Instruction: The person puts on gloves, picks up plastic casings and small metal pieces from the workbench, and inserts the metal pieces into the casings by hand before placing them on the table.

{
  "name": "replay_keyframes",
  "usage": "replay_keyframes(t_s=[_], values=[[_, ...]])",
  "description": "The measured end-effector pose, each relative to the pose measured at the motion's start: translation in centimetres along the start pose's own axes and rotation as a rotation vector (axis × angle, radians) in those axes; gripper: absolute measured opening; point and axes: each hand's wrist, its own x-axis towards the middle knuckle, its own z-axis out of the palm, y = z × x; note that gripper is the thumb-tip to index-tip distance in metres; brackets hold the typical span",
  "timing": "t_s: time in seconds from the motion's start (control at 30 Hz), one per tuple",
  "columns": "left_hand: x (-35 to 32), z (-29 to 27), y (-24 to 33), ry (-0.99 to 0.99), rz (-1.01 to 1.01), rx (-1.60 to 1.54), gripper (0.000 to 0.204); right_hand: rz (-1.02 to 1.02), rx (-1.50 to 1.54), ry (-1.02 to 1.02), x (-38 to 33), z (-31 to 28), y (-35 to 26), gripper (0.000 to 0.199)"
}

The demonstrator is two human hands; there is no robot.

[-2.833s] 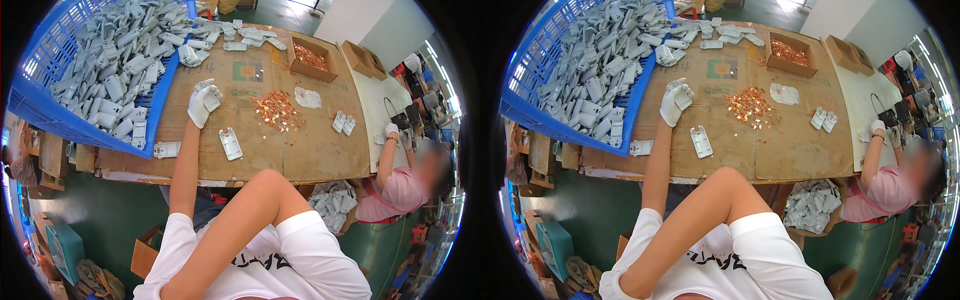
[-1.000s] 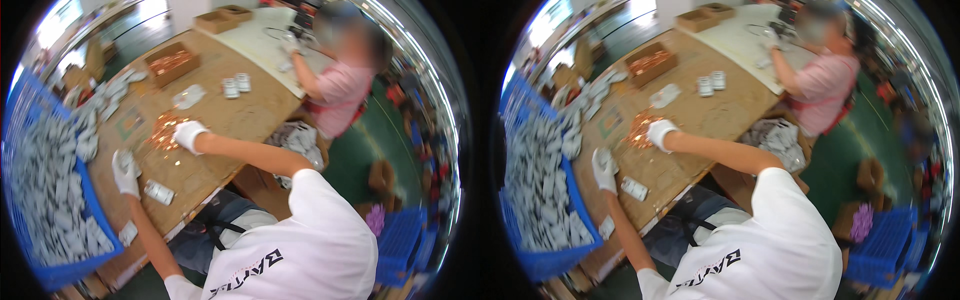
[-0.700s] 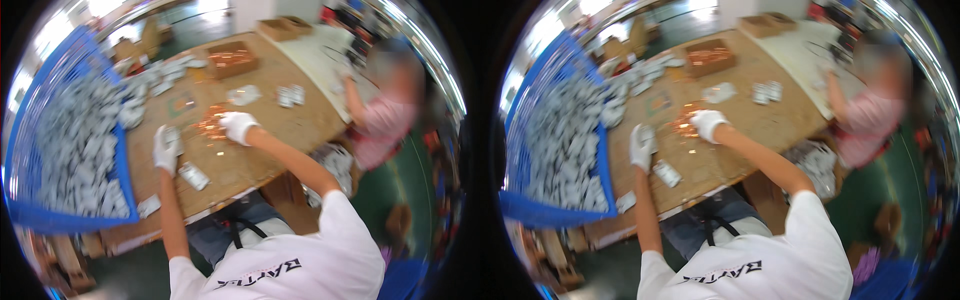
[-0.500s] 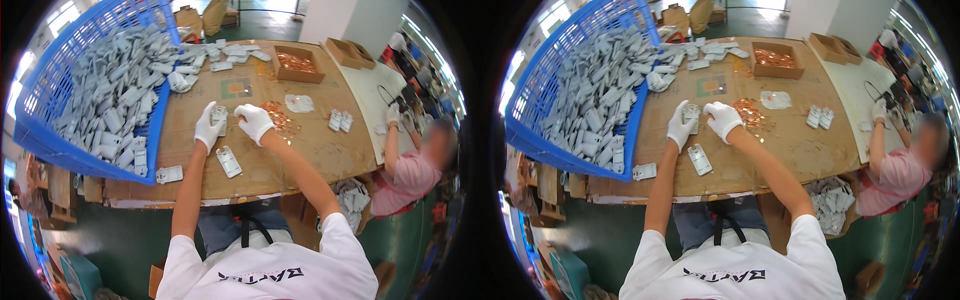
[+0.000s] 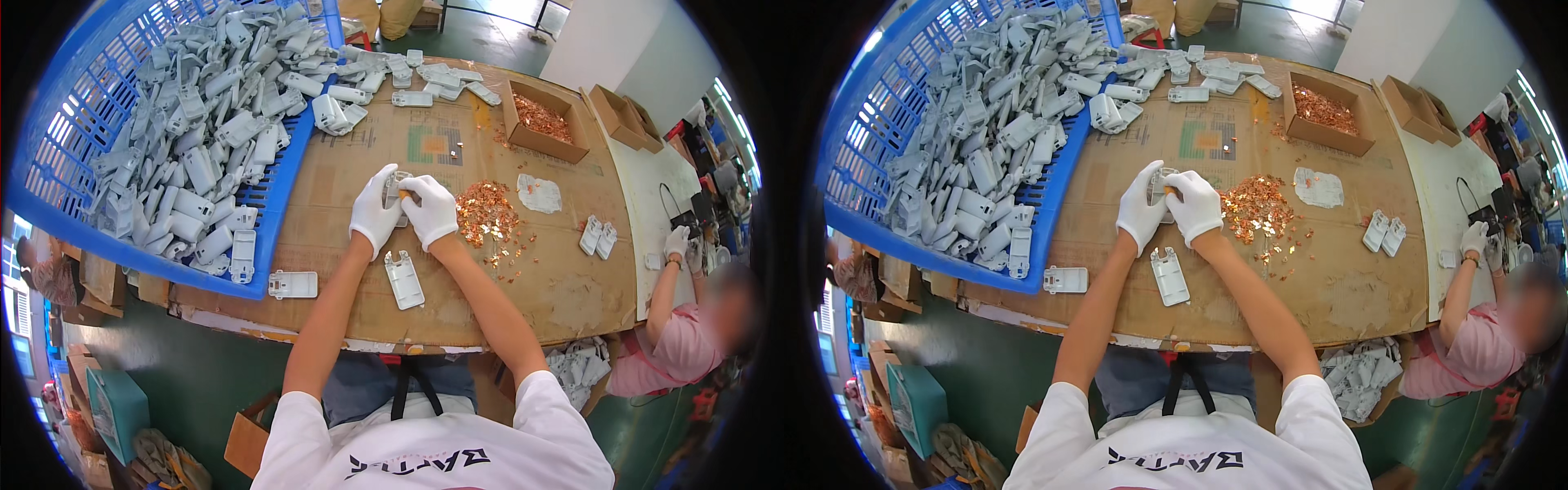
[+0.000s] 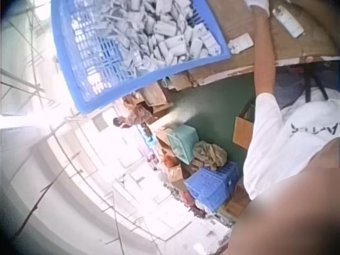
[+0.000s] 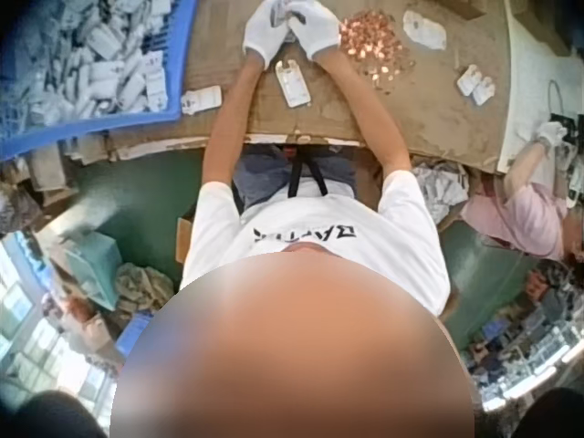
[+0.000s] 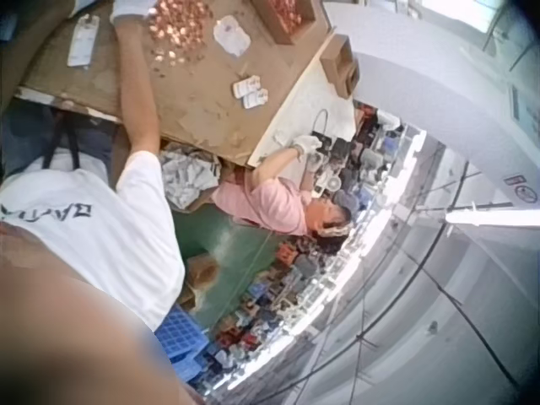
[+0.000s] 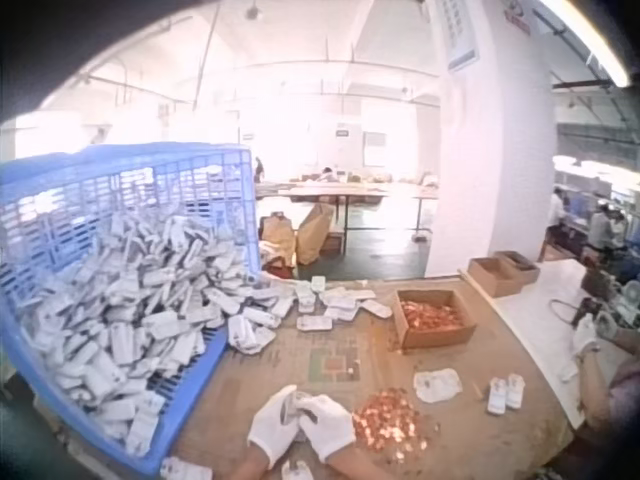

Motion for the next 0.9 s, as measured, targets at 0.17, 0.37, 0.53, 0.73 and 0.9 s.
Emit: replay_keyframes(t_s=[0.17, 0.37, 0.53, 0.73, 0.9], values=[[0.1, 0.0, -0.1, 0.032, 0.034, 0.011, 0.051, -0.095, -0.059, 0.066, 0.2, 0.7, 0.3, 0.018], [-0.1, 0.1, -0.7, 0.036, 0.088, 0.043, 0.05, -0.114, -0.183, 0.087, 0.2, 0.8, 0.8, 0.013], [-0.4, -0.6, 0.3, -0.02, 0.063, 0.06, 0.05, 0.044, 0.0, 0.106, 0.3, 0.1, 0.1, 0.027], [-0.9, -0.4, -0.3, -0.005, 0.224, 0.185, 0.047, 0.221, 0.169, -0.173, 0.7, -1.9, 0.5, 0.033], [-1.0, -0.8, -0.1, 0.006, 0.302, 0.27, 0.049, 0.219, 0.134, -0.285, 1.0, -2.7, 0.2, 0.034]])
